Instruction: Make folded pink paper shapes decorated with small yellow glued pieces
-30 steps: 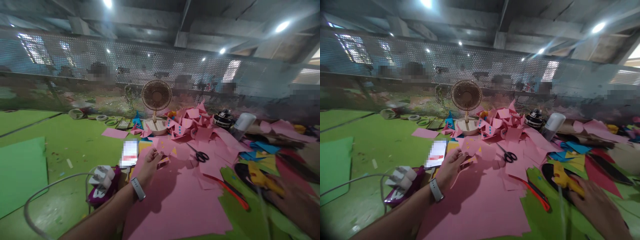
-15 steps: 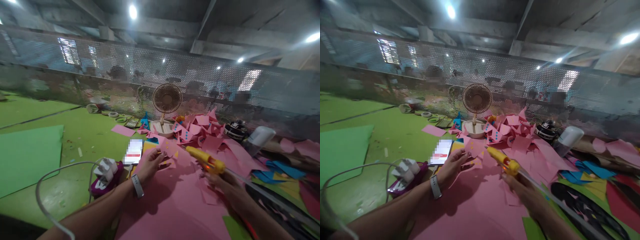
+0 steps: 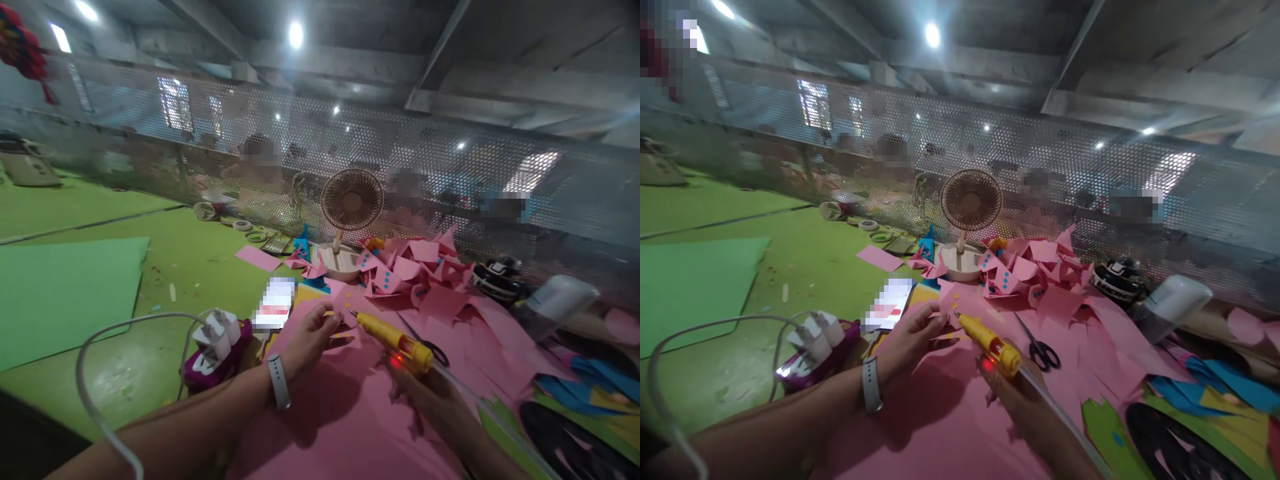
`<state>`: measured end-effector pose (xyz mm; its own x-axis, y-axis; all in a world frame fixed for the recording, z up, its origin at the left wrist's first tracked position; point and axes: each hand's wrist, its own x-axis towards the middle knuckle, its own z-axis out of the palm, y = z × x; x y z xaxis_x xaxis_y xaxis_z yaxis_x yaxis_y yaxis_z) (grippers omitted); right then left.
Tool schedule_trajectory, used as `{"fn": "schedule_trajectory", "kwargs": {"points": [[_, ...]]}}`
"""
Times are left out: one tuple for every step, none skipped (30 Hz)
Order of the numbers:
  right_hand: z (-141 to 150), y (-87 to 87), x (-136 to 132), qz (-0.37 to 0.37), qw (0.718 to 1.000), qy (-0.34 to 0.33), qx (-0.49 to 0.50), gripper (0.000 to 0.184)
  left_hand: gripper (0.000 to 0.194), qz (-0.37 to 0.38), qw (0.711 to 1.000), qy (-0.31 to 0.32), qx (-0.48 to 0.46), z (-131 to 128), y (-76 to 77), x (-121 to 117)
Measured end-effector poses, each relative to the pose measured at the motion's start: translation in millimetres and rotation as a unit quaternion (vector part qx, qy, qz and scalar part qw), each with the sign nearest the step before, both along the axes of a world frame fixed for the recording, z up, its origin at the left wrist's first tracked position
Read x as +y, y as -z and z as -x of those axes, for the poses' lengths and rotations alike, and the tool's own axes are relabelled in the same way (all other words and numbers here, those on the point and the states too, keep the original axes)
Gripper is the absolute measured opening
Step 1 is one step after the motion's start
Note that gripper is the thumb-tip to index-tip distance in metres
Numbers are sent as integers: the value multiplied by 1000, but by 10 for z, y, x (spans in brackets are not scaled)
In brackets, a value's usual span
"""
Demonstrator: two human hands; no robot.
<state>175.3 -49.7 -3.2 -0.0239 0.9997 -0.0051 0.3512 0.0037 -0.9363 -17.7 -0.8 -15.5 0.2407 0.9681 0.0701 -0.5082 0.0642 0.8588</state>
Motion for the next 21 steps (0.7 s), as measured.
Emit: {"fn": "schedule_trajectory", "kwargs": {"points": [[-5,8,1,6,1000,0,-4,49,27,0,1000,-1,1,-3,-4,-5],[-10,15,8,7,1000,-2,-10,50,27,0,1000,-2,2,-6,-11,-11],[-12,22,18,3,1000,-4,-14,50,27,0,1000,-4,4,-7,-20,-17],[-13,30,30,-1,1000,-4,-17,50,27,0,1000,-8,5,-7,-30,-22],[-10,36,41,-1,1000,0,-20,51,27,1,1000,-10,7,-7,-39,-26],[-4,40,49,2,1000,7,-24,52,27,1,1000,-11,8,-7,-46,-29],[7,40,52,5,999,14,-28,53,28,2,1000,-13,11,-7,-50,-32],[21,34,48,5,999,20,-32,52,28,3,1000,-14,14,-7,-52,-34],[39,22,39,2,999,24,-36,52,28,5,1000,-13,16,-8,-50,-36],[59,3,24,-4,999,25,-40,50,28,7,1000,-14,17,-9,-47,-37],[78,-20,8,-12,999,24,-42,48,28,7,1000,-14,18,-11,-41,-37],[95,-46,-10,-20,999,22,-44,47,28,6,1000,-14,18,-13,-36,-38],[108,-72,-26,-24,998,21,-46,45,29,3,1000,-13,19,-16,-30,-38],[116,-94,-39,-24,998,18,-49,44,29,1,1000,-12,21,-18,-26,-39],[120,-112,-49,-23,998,14,-54,43,29,-1,1000,-11,23,-20,-24,-40],[118,-122,-56,-20,998,7,-58,42,29,-2,1000,-12,25,-22,-23,-41],[113,-127,-59,-17,998,0,-62,42,29,-3,1000,-14,26,-24,-24,-43],[105,-125,-61,-14,998,-4,-66,42,30,-3,999,-17,28,-25,-27,-44],[97,-119,-61,-12,998,-5,-69,42,30,-3,999,-22,31,-27,-31,-45],[90,-111,-60,-10,997,-2,-72,43,30,-4,999,-25,34,-29,-35,-47],[83,-103,-59,-8,997,4,-74,43,29,-6,999,-26,38,-30,-40,-48]]}}
